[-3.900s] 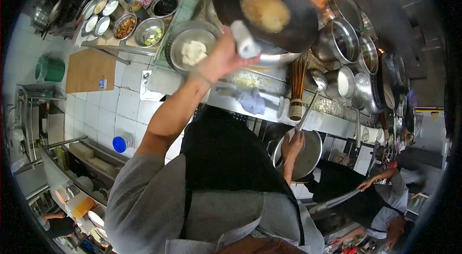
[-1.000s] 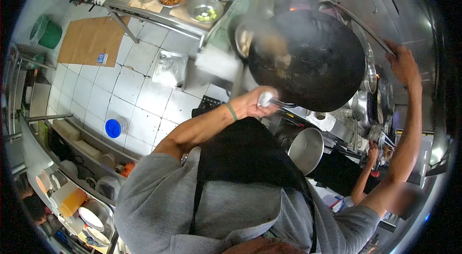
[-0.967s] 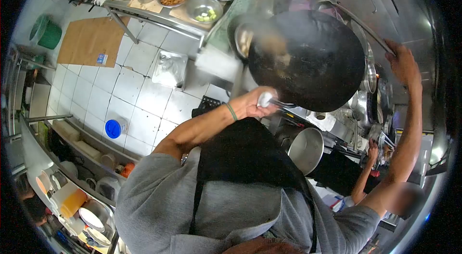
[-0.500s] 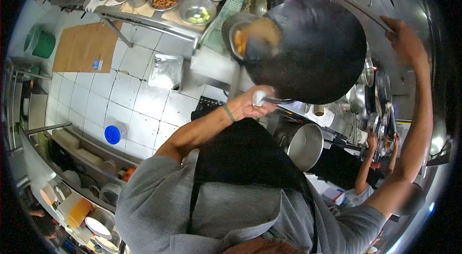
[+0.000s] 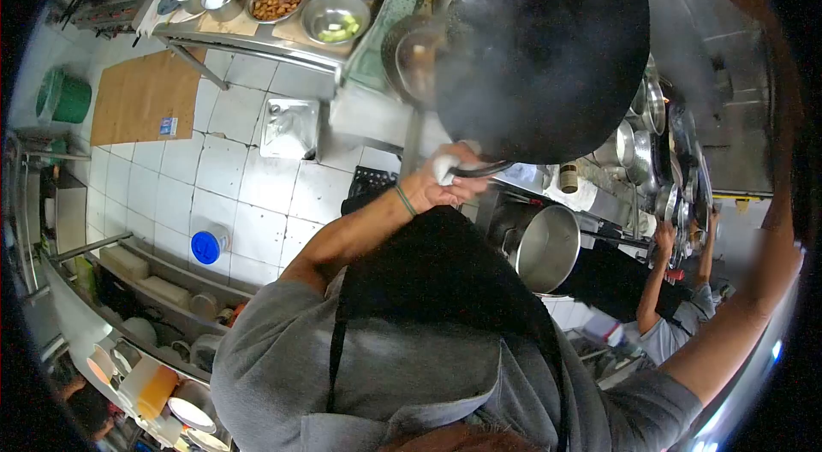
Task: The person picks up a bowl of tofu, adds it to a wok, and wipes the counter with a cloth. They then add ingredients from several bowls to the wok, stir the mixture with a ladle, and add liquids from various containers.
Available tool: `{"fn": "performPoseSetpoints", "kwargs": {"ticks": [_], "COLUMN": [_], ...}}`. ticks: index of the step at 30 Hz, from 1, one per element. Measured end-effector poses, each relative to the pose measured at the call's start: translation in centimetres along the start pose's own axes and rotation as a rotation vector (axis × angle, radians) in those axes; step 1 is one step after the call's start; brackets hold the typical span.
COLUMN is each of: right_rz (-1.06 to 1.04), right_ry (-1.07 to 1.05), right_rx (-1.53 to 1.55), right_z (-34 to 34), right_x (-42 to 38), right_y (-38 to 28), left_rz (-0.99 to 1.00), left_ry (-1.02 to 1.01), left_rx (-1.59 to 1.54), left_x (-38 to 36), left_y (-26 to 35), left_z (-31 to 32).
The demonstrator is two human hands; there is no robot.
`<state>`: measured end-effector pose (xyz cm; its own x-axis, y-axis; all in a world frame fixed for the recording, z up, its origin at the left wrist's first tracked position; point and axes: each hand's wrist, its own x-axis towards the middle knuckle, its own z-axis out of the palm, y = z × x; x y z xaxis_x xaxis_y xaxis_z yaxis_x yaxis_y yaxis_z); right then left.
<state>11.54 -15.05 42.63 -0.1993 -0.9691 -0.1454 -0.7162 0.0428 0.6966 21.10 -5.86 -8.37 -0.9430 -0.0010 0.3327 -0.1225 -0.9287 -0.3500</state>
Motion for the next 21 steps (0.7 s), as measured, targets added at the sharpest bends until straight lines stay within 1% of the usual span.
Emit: {"fn": "performPoseSetpoints", "kwargs": {"ticks": [1, 2, 5, 8, 11, 13, 15, 17, 20, 21], "right_rz": [0.005, 0.037, 0.132, 0.181, 0.23, 0.268, 0.248, 0.209, 0.11, 0.104], "right_ry": [-0.042, -0.085, 0.053, 0.087, 0.133, 0.168, 0.209, 0.248, 0.287, 0.322], "right_rx": [-0.02, -0.129, -0.183, -0.239, -0.269, -0.258, -0.204, -0.112, 0.085, 0.148], "right_z": [-0.8, -1.0, -1.4, -1.7, -1.3, -0.6, 1.9, 5.5, 13.9, 17.6], "right_x": [-0.2, -0.3, -0.8, -2.6, -4.2, -4.7, -4.3, -3.2, -0.2, -0.2], "right_y": [-0.8, -1.2, -2.9, -5.2, -6.5, -6.5, -3.9, 0.3, 8.5, 9.8], "left_rz": [0.017, 0.033, 0.078, 0.102, 0.054, 0.048, 0.019, -0.038, 0.067, 0.085], "left_ry": [0.007, 0.014, 0.002, -0.062, 0.013, 0.021, 0.042, 0.078, 0.258, 0.306], "left_rx": [0.027, 0.055, 0.061, 0.024, -0.003, 0.028, 0.053, 0.068, 0.207, 0.258], "left_x": [0.0, 0.0, -0.2, -0.4, -0.5, -0.4, -0.1, 0.3, 1.8, 2.3], "left_y": [0.0, 0.0, -0.2, -0.1, 0.5, 0.7, 0.8, 0.8, 1.3, 2.0], "left_z": [0.1, 0.3, 0.9, 0.9, -0.2, -0.6, -0.4, 0.2, 2.3, 1.7]}}
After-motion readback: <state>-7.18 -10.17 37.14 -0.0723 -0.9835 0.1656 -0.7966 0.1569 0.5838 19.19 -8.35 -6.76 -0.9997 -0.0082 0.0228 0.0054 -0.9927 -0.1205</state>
